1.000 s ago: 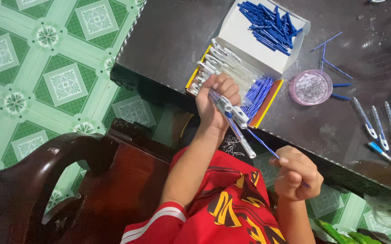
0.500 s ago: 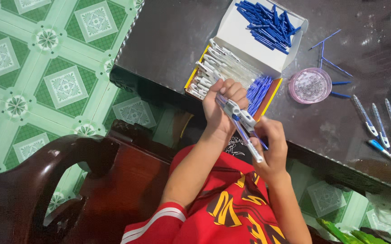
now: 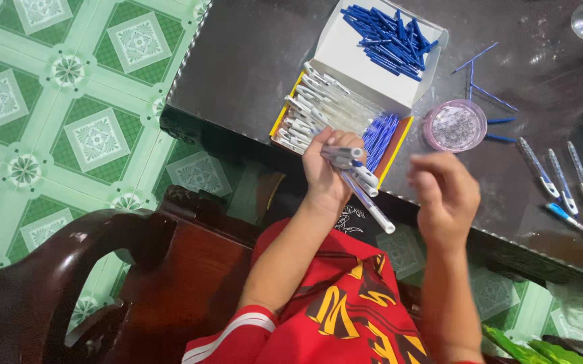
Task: The person assembles ballpoint pens by hand, inserting ink refills into pen barrels, attaching blue caps, and placing the completed pens into a clear plastic container.
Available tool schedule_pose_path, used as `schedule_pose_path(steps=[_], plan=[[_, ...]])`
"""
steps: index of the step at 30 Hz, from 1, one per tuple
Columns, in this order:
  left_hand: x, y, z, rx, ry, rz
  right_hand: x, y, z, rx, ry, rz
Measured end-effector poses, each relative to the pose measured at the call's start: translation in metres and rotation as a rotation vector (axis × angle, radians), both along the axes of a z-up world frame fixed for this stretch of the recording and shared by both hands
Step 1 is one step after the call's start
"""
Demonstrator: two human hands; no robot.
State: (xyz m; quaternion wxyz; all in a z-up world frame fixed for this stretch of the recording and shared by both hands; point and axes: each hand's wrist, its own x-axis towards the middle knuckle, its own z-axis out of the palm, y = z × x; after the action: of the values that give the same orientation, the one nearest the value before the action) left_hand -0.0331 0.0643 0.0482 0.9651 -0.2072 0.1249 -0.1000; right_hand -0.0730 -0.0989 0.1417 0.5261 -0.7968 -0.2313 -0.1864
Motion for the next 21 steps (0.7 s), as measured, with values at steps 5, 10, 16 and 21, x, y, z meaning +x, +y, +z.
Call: schedule_pose_path(steps=[5,10,16,21], plan=[[-0.010,-0.010,0.018,0.067,0.079,-0.008,0.024,0.008,0.030,-0.319,-0.040,0.127],[-0.015,-0.011,0.039,0.157,0.110,0.028,0.023,0.005,0.023,-0.443,-0.036,0.128],[-0.017,-0.021,0.047,0.527,0.255,-0.041,0.026,-0.005,0.014,-0.469,-0.069,0.100],[-0.014,-0.031,0.029,0.539,0.415,-0.250,0.034,-0.025,-0.005,-0.487,-0.163,0.160]])
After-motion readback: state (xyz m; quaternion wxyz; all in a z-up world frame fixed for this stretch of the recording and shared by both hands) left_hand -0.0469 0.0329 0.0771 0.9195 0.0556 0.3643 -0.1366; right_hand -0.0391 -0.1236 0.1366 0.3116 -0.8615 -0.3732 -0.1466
